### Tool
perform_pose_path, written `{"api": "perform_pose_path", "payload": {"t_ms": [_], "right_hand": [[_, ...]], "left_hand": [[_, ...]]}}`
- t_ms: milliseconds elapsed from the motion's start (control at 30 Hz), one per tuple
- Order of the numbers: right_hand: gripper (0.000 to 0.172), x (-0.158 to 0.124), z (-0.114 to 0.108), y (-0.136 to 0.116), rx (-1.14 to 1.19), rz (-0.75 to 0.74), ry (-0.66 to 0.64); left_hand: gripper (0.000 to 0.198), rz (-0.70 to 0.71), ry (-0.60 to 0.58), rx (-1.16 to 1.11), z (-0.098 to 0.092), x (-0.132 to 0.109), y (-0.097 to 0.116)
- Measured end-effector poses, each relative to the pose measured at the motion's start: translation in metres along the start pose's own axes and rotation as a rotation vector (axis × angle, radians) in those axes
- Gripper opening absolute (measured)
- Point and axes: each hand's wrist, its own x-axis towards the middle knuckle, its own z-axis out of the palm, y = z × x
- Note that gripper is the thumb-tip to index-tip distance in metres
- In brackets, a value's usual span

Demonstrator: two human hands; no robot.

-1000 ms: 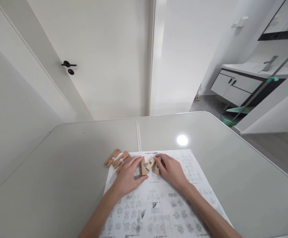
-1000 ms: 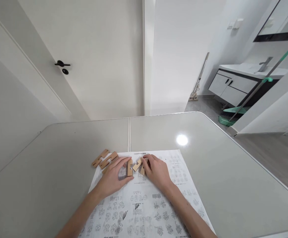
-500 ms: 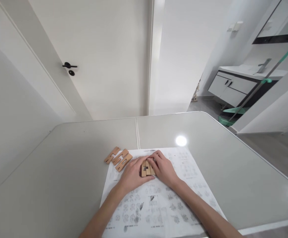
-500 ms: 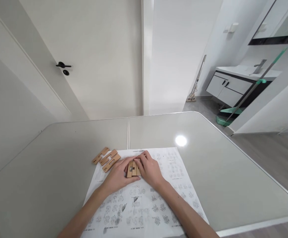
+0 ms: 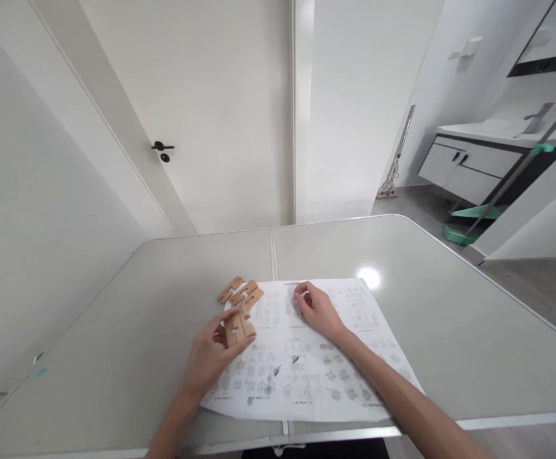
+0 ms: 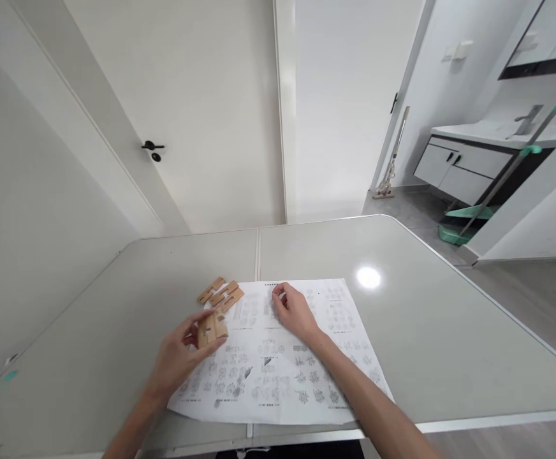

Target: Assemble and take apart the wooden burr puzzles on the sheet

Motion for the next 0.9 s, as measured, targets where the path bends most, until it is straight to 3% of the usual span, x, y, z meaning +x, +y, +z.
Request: {"api": "perform_pose_path", "payload": {"t_ms": [133,333,433,533,700,900], "right_hand": [[0.018,-0.002,0.000,0.001,-0.028,-0.028,-0.017],[0.020,-0.003,-0.001,-0.002,-0.047,-0.042,-0.036],[0.021,-0.003,0.001,-0.003,-0.061,-0.038,-0.047],[0.020,-0.003,0.002,-0.004,-0.076,-0.030,-0.060],[0.020,-0.004,0.002,-0.007,-0.089,-0.008,-0.077],[0.021,-0.003,0.004,-0.007,-0.092,0.027,-0.087]], "left_hand": [[0.063,-0.079,0.211,0.210,-0.021,-0.001,-0.023],[0.068,-0.082,0.185,0.262,-0.013,0.004,-0.031],[0.063,-0.140,0.215,0.145,-0.025,0.010,-0.040],[0.056,-0.177,0.296,0.149,-0.042,0.037,-0.052],[0.047,-0.122,0.216,0.147,-0.048,0.085,-0.067],[0.048,-0.050,0.102,0.187,-0.042,0.087,-0.075]]}}
